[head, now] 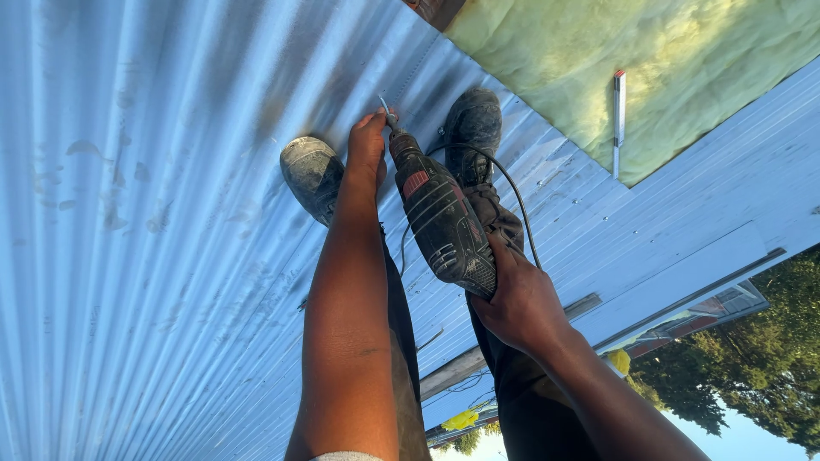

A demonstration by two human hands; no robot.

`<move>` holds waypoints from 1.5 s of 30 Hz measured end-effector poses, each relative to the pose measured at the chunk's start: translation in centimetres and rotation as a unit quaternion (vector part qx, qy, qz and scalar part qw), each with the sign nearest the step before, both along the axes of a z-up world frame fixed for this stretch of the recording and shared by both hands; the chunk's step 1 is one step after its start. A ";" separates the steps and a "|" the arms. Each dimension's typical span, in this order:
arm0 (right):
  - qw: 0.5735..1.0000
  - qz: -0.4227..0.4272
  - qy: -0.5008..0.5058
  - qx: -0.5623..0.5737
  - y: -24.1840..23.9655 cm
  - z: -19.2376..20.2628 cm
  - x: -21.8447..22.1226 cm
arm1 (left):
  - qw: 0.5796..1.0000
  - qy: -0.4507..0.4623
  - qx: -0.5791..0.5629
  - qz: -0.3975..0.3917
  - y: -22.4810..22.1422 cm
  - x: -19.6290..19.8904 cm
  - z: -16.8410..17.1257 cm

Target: The person uses a corded drill to drive screws into a corrugated metal roof sheet, securing it to the roof structure. They repeatedly pick up screws from a plastic bag, position them, and drive them in while walking along the roof surface.

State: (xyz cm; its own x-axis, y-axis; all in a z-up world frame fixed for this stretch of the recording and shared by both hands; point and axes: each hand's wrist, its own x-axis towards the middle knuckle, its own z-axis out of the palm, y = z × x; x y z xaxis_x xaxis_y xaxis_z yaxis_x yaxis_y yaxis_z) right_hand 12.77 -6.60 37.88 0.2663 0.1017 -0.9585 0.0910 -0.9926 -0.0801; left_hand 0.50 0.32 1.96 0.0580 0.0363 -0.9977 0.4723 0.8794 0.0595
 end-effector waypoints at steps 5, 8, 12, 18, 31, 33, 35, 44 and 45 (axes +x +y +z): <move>1.000 -0.011 0.006 -0.001 0.5 0.1 0.3 | 1.000 -0.008 0.007 -0.007 -0.9 -1.0 -1.3; 1.000 -0.011 0.009 -0.005 0.2 0.0 0.4 | 1.000 -0.015 0.011 -0.005 -1.2 -1.3 -1.6; 1.000 -0.016 0.015 -0.012 0.2 -0.1 0.5 | 1.000 -0.018 0.022 -0.005 -0.7 -1.0 -0.6; 0.999 -0.011 0.017 -0.025 0.7 0.1 0.7 | 0.999 -0.011 0.024 -0.026 -1.8 -2.0 -2.4; 0.999 0.021 0.020 -0.031 -1.2 -3.5 0.1 | 0.980 0.025 0.038 -0.193 5.2 6.0 23.3; 0.997 0.061 0.029 -0.028 -3.1 -4.7 -0.6 | 0.983 -0.030 0.022 -0.182 6.2 8.4 31.1; 0.996 0.083 0.021 -0.020 -3.7 -5.6 -0.8 | 0.981 -0.026 0.047 -0.185 5.3 8.6 32.2; 0.981 0.187 0.045 0.000 2.6 -2.0 4.0 | 0.989 0.023 0.126 -0.072 3.2 8.1 29.4; 0.981 0.187 0.044 -0.002 3.3 -1.2 4.4 | 0.989 0.017 0.130 -0.071 3.0 8.0 29.1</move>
